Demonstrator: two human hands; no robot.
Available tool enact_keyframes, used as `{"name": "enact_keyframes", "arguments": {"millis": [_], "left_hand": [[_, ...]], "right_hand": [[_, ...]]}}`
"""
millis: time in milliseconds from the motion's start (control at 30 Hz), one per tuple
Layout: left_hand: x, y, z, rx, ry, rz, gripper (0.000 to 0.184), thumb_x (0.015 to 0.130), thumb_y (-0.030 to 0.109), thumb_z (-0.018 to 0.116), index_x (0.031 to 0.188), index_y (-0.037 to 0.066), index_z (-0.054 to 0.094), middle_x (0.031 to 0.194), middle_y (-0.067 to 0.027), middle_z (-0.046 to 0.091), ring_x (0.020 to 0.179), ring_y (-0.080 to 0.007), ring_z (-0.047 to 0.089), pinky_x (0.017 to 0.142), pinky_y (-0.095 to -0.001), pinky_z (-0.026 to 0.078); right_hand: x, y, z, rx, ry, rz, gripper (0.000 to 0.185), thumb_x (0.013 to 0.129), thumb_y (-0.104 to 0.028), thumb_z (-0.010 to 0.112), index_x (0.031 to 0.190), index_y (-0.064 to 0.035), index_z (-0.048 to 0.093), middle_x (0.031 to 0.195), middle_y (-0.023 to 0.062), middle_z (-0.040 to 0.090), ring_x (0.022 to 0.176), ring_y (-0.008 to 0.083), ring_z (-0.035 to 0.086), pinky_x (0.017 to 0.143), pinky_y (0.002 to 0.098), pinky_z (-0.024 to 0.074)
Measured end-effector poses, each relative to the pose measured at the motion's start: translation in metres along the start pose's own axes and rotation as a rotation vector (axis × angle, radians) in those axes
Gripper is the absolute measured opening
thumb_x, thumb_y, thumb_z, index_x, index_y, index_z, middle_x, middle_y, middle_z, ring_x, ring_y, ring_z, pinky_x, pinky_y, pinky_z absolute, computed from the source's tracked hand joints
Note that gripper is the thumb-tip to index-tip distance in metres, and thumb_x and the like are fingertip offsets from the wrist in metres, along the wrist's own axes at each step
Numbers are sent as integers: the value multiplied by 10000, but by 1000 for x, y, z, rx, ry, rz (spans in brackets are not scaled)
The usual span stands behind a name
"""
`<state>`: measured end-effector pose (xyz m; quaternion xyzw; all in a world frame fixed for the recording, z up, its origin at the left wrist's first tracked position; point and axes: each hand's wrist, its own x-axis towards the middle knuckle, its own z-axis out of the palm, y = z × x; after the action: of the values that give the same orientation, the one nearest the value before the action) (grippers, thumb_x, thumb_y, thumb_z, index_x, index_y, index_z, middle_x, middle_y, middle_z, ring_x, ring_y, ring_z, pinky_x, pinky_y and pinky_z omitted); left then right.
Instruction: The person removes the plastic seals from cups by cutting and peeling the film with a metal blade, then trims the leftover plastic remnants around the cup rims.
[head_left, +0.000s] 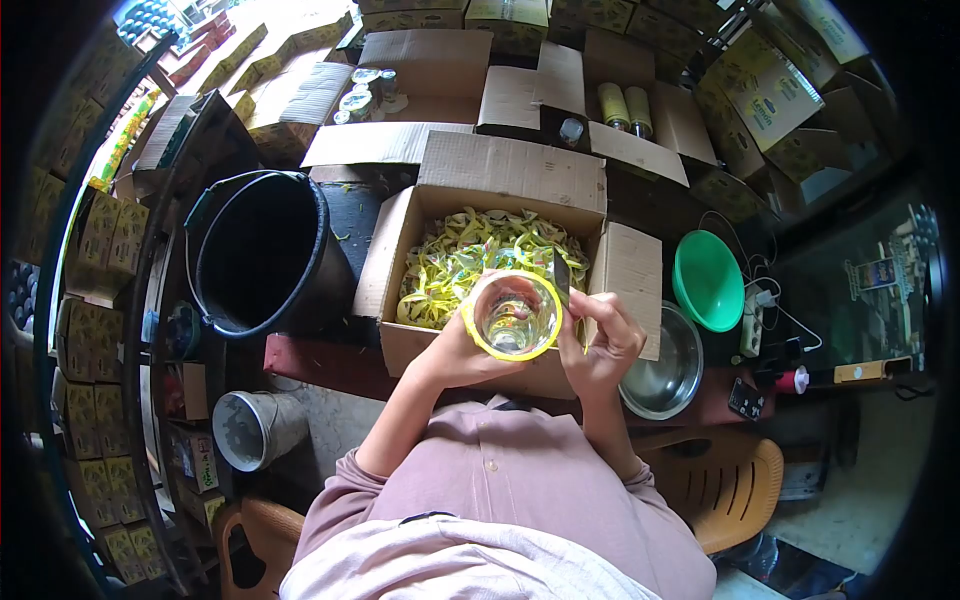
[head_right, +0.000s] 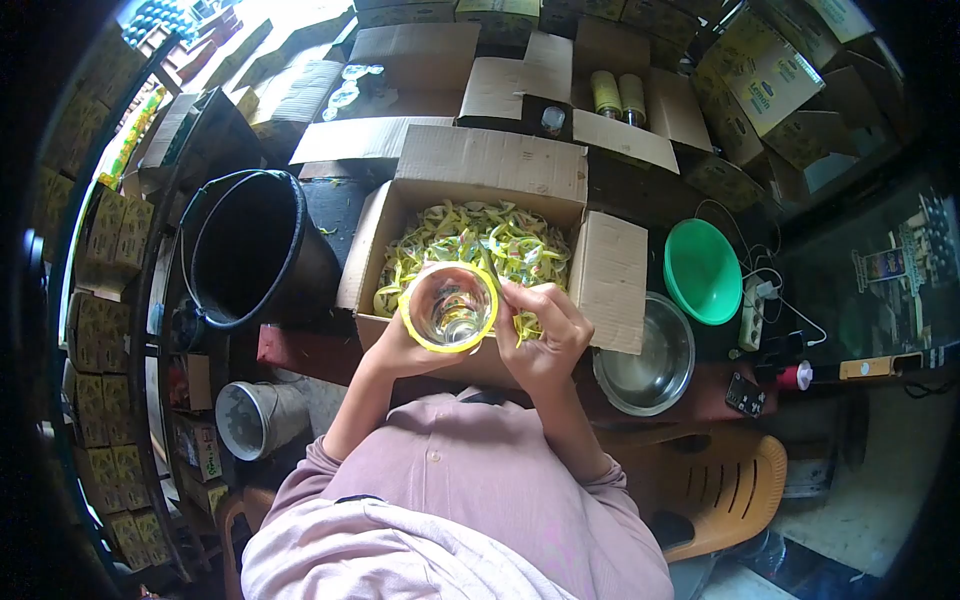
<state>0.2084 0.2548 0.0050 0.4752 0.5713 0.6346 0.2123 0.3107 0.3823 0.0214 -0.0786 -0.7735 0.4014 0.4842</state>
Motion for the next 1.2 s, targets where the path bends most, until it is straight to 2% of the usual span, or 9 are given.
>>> {"name": "enact_keyframes", "arguments": {"millis": [200, 300, 500, 700, 800, 900, 1033, 1067, 1200], "left_hand": [[-4, -17, 3, -76, 112, 31, 703, 580, 90, 764, 1181, 18, 408, 1161, -96, 381, 1112, -192, 405, 933, -326, 373], [-3, -15, 0, 47, 24, 89, 706, 576, 90, 767, 1181, 22, 409, 1170, -98, 371, 1126, -202, 390, 955, -333, 353], [0, -10, -5, -70, -85, 37, 693, 563, 86, 775, 1160, 24, 428, 1157, -96, 391, 1117, -209, 396, 973, -343, 323], [5, -7, -8, -99, -149, 40, 644, 592, 86, 756, 1147, 26, 435, 1107, -100, 440, 1069, -199, 440, 955, -340, 341], [4, -9, -4, -176, -86, -10, 659, 618, 85, 739, 1184, 22, 408, 1119, -103, 453, 1075, -198, 449, 956, -336, 345], [4, -11, 4, -367, 71, -56, 688, 644, 48, 709, 1236, 17, 361, 1149, -119, 454, 1052, -184, 478, 914, -308, 400], [0, -10, 10, -486, 216, -83, 676, 692, 44, 668, 1269, 5, 319, 1150, -114, 455, 1101, -185, 438, 971, -324, 337], [-1, -11, 10, -475, 190, -93, 675, 706, 48, 663, 1276, 3, 304, 1164, -113, 443, 1121, -186, 420, 986, -329, 309], [-1, -12, 14, -393, 188, -48, 687, 712, 46, 667, 1283, 12, 286, 1170, -112, 431, 1111, -188, 428, 968, -328, 327]], "right_hand": [[-4, -7, 0, -63, 20, 25, 245, 617, 72, 673, 841, -27, 653, 652, 72, 594, 576, 149, 588, 538, 249, 462], [-4, -4, 1, -82, 28, 7, 248, 616, 71, 677, 843, -25, 652, 655, 77, 595, 581, 151, 591, 539, 249, 463], [3, 1, -2, 8, -39, 24, 265, 612, 87, 666, 853, -24, 653, 661, 80, 595, 586, 152, 594, 542, 245, 462], [4, 2, -2, 27, -63, 32, 262, 613, 79, 669, 853, -27, 655, 657, 75, 593, 584, 145, 591, 535, 238, 454], [1, 3, 0, -8, 18, 57, 234, 628, 69, 669, 843, -22, 652, 652, 73, 590, 583, 136, 588, 530, 235, 451], [0, -1, 0, -31, 71, 67, 206, 643, 59, 670, 834, -16, 647, 650, 68, 588, 576, 128, 585, 527, 231, 448], [-5, -5, 2, -87, 98, 59, 189, 652, 48, 673, 827, -18, 643, 655, 65, 591, 564, 131, 584, 523, 233, 454], [-7, -6, 3, -105, 103, 40, 192, 651, 47, 674, 828, -20, 643, 658, 64, 593, 563, 132, 585, 524, 234, 458], [-11, -11, 8, -111, 87, -3, 202, 650, 45, 675, 835, -31, 646, 670, 64, 598, 573, 139, 595, 526, 243, 475]]}}
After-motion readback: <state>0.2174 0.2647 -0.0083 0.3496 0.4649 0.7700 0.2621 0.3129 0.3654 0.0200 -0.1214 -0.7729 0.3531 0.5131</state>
